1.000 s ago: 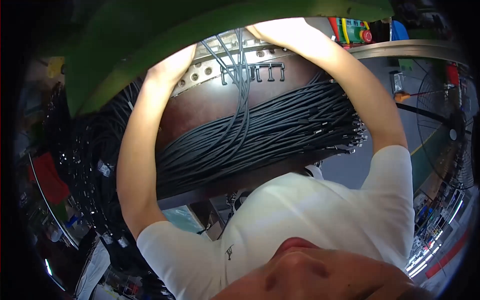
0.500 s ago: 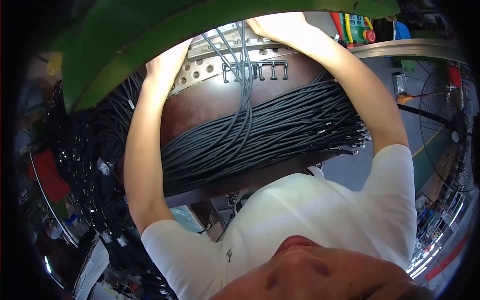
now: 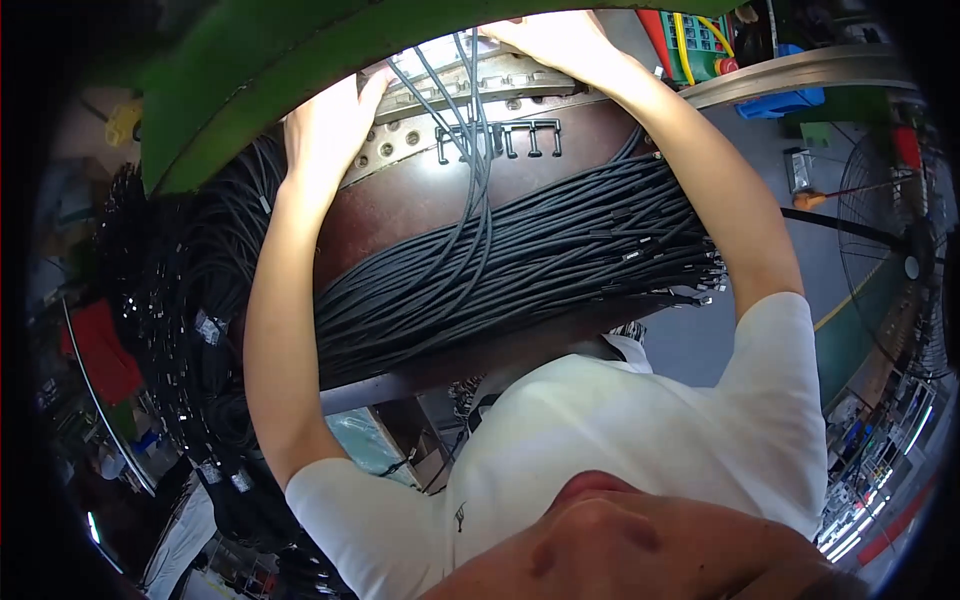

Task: Manually organizing and inserting black cables into a metal organizer fixture at a factory workstation.

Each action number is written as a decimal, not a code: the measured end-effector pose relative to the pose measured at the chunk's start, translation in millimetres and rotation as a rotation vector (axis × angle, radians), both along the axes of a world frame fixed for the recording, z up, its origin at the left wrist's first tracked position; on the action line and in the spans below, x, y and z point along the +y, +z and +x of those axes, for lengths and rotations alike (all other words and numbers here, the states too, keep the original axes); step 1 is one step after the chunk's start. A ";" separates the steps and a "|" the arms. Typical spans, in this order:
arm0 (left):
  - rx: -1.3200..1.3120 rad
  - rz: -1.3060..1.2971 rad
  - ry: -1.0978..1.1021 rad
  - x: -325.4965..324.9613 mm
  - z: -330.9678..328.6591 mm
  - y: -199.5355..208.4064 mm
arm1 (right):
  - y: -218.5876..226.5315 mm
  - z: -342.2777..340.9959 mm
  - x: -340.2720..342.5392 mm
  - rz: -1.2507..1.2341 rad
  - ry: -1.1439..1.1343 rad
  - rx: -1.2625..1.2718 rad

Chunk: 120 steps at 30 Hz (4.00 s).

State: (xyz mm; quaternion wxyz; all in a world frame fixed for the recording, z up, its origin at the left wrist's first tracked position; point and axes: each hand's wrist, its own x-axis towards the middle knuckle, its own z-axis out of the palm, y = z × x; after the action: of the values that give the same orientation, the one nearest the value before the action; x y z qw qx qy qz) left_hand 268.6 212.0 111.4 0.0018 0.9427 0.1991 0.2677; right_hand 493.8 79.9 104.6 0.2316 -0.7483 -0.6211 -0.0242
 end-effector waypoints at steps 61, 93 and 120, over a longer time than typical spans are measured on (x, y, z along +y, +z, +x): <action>-0.620 -0.822 0.412 -93.4 -141.6 109.9 | 29.7 90.4 -188.7 0.293 -0.487 0.234; -0.633 -0.637 -0.132 -94.2 -63.0 77.9 | 80.9 -124.6 -130.8 -0.118 0.358 -0.219; -0.714 -0.710 0.020 -99.4 -63.1 100.3 | 76.4 -140.9 -126.1 -0.110 0.332 -0.547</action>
State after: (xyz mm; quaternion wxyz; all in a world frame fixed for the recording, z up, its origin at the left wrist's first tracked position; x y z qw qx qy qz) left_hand 205.6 112.6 211.6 0.3878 0.7315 0.2737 0.4895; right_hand 353.0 -46.1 181.0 0.0162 -0.6138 -0.7744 -0.1525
